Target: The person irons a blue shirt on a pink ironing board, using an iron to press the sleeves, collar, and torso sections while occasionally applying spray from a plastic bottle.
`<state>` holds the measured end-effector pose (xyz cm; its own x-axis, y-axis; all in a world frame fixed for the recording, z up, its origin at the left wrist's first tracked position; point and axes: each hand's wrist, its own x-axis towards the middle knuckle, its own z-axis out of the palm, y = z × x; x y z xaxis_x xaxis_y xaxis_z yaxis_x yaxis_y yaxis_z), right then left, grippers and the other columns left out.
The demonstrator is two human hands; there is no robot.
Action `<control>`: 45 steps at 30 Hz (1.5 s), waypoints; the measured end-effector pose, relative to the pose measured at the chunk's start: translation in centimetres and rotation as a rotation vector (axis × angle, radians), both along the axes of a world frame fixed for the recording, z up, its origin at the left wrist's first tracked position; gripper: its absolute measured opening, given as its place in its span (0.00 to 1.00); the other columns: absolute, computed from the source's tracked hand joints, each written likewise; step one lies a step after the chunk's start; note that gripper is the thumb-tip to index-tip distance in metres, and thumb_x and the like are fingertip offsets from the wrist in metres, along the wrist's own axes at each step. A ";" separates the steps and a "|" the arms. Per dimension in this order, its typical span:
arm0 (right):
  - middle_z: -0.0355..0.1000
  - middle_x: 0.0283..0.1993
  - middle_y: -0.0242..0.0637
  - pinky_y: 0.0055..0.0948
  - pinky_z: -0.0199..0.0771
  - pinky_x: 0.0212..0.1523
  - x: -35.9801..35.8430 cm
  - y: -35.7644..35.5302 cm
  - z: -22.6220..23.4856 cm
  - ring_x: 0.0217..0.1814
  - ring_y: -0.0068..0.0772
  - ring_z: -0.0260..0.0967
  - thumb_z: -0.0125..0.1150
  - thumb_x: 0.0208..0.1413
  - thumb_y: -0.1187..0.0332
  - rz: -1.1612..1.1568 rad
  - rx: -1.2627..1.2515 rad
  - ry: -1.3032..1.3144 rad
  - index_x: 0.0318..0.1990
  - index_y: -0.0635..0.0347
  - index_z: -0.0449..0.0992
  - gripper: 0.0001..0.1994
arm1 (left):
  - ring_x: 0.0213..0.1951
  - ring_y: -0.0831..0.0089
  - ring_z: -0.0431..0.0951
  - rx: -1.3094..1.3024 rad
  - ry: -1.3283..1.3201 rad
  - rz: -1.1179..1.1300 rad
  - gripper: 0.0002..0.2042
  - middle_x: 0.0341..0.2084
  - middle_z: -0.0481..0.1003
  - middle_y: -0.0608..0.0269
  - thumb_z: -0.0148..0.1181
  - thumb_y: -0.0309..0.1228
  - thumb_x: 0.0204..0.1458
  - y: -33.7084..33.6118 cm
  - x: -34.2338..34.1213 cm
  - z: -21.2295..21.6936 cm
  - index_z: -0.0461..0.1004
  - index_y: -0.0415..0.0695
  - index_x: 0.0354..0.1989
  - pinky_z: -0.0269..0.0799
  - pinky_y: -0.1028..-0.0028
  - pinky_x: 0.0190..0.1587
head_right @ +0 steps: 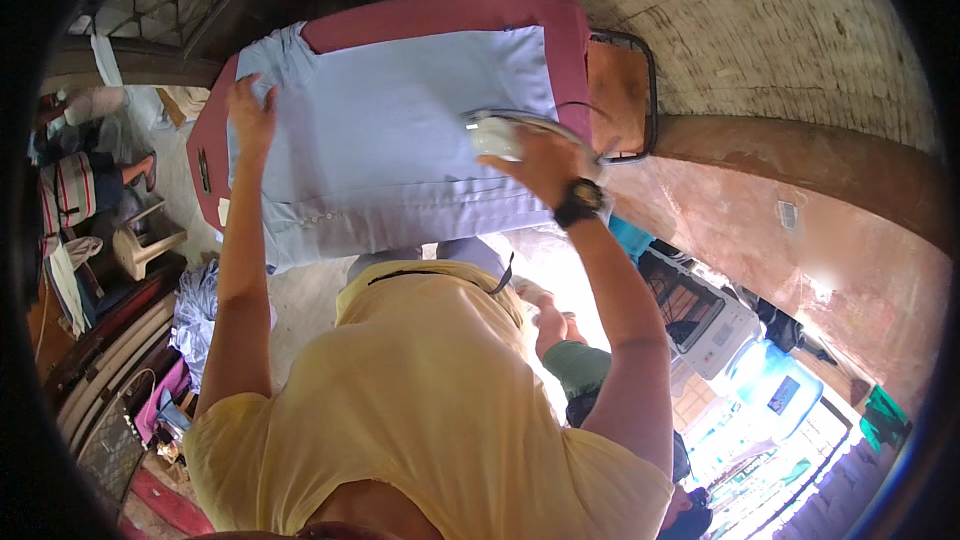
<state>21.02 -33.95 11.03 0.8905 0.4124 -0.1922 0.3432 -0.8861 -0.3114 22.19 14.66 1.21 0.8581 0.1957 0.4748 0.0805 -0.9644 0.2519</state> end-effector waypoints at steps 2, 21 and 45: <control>0.80 0.39 0.47 0.41 0.79 0.41 0.2 -4.0 3.3 0.40 0.48 0.79 0.68 0.47 0.40 -0.135 0.015 -0.041 0.44 0.63 0.80 0.31 | 0.47 0.51 0.72 -0.223 -0.045 -0.264 0.16 0.42 0.75 0.51 0.67 0.30 0.50 -6.4 5.1 0.5 0.73 0.39 0.46 0.66 0.59 0.53; 0.72 0.18 0.45 0.45 0.72 0.19 3.6 -1.0 -5.2 0.20 0.49 0.74 0.62 0.50 0.36 -0.566 0.025 -0.453 0.38 0.59 0.75 0.30 | 0.39 0.77 0.79 -0.784 0.492 -0.697 0.12 0.30 0.80 0.68 0.72 0.34 0.48 -35.1 22.8 -5.0 0.76 0.47 0.38 0.73 0.69 0.45; 0.79 0.29 0.45 0.45 0.81 0.36 13.1 4.7 -2.9 0.33 0.50 0.79 0.61 0.45 0.32 0.304 0.182 -0.202 0.46 0.50 0.81 0.33 | 0.45 0.62 0.71 0.055 0.395 -0.302 0.09 0.30 0.76 0.71 0.68 0.38 0.50 -3.4 10.1 -0.9 0.73 0.50 0.30 0.58 0.54 0.52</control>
